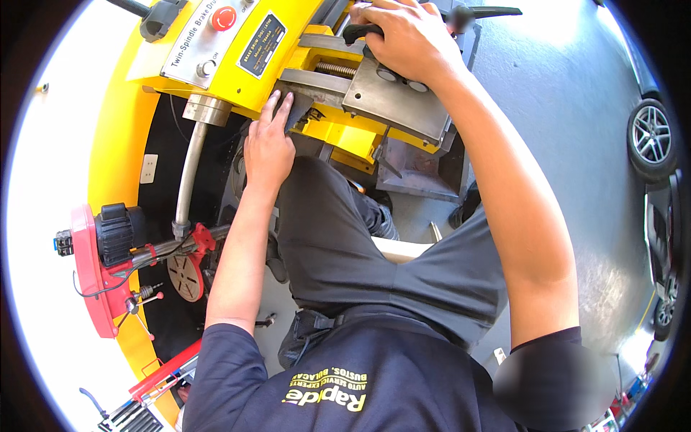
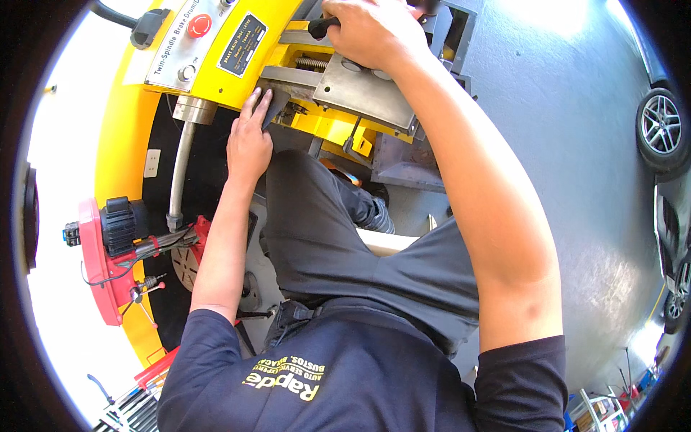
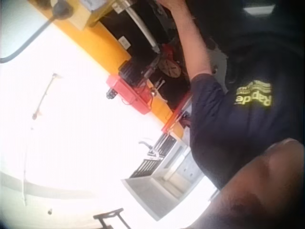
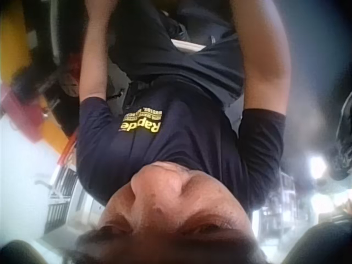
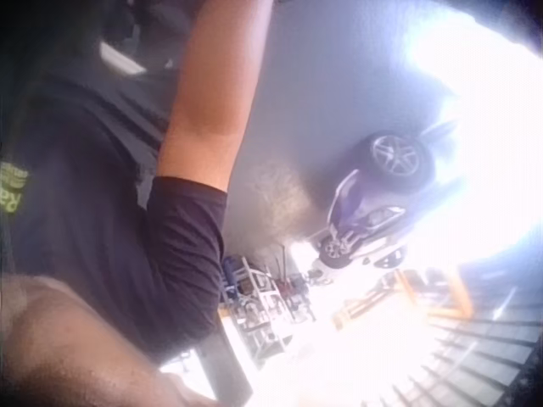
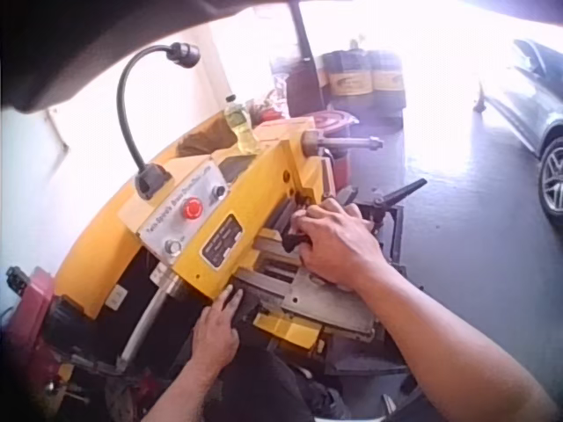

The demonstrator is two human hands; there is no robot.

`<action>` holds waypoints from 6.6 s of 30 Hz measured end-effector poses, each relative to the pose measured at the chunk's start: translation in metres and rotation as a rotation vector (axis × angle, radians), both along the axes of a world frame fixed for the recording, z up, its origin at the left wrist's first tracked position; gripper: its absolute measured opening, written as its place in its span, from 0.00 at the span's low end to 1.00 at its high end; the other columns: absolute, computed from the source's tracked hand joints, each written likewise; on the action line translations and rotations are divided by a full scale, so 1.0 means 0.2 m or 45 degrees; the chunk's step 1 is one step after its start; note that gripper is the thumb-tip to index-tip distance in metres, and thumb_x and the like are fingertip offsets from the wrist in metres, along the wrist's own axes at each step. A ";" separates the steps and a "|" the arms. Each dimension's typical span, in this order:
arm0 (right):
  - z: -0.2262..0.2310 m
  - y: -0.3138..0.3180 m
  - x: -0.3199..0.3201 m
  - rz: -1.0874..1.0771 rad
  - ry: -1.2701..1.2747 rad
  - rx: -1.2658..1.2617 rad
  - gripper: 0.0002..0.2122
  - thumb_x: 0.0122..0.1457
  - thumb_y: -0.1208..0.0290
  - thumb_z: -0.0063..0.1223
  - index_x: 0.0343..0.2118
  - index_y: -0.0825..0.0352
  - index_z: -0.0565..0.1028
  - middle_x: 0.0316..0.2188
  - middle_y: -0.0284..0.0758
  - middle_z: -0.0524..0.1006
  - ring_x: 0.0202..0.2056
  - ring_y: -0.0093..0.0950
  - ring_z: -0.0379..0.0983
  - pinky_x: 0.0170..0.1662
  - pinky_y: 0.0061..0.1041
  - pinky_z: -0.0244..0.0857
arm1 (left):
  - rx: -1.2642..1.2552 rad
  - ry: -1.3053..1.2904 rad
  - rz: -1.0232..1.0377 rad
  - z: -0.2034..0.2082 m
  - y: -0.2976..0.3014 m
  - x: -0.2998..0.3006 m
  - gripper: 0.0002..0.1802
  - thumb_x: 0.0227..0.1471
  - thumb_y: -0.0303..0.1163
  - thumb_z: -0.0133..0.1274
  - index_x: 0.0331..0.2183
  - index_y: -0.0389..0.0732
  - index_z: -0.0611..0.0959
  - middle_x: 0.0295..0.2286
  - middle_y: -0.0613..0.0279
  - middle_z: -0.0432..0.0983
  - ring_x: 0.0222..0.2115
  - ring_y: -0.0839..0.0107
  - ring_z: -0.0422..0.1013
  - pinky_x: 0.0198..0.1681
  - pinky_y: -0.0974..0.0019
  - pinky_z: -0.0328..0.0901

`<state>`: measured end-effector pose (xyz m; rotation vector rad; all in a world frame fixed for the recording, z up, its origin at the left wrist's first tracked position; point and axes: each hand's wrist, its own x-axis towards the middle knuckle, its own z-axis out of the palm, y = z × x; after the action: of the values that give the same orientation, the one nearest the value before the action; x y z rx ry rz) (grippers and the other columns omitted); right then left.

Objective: The person sits in front of a yellow twin-spindle brake drum lathe and repeatedly rubs brake pads against the machine's metal surfaces using a cloth. The person flips the pads and wipes different sides, then places them on the machine.

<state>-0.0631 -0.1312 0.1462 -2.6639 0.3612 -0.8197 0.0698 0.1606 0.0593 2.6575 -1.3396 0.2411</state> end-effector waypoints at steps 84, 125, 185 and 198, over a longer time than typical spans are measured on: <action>-0.08 -0.03 0.05 -0.016 0.108 -0.298 0.16 0.61 0.65 0.56 0.50 0.60 0.85 0.54 0.33 0.83 0.62 0.38 0.74 0.66 0.47 0.63 | -0.157 0.089 0.195 -0.09 -0.12 -0.18 0.38 0.58 0.22 0.50 0.70 0.49 0.75 0.72 0.69 0.66 0.41 0.51 0.78 0.49 0.55 0.75; -0.12 -0.05 0.05 -0.059 0.070 -0.385 0.17 0.63 0.65 0.55 0.54 0.58 0.84 0.57 0.34 0.82 0.65 0.40 0.72 0.70 0.48 0.61 | -0.211 0.045 0.119 -0.10 -0.07 0.04 0.41 0.54 0.18 0.50 0.69 0.47 0.75 0.70 0.61 0.69 0.47 0.48 0.79 0.56 0.53 0.73; -0.01 0.01 0.00 0.049 -0.025 -0.082 0.15 0.56 0.70 0.58 0.47 0.60 0.85 0.55 0.33 0.84 0.61 0.40 0.74 0.65 0.45 0.66 | -0.091 -0.004 0.113 -0.01 -0.11 -0.08 0.41 0.53 0.19 0.51 0.68 0.50 0.77 0.68 0.64 0.72 0.46 0.47 0.80 0.51 0.49 0.75; -0.08 -0.06 0.04 0.039 0.021 -0.238 0.17 0.62 0.65 0.57 0.53 0.56 0.85 0.54 0.33 0.83 0.62 0.41 0.74 0.66 0.49 0.62 | -0.563 0.933 -0.070 0.01 -0.12 -0.20 0.29 0.66 0.28 0.55 0.67 0.41 0.79 0.70 0.55 0.69 0.73 0.59 0.63 0.74 0.60 0.57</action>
<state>-0.0542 -0.1442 0.1312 -2.8422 0.2587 -0.8614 0.0300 0.1362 0.0619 2.0209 -0.9657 -0.3716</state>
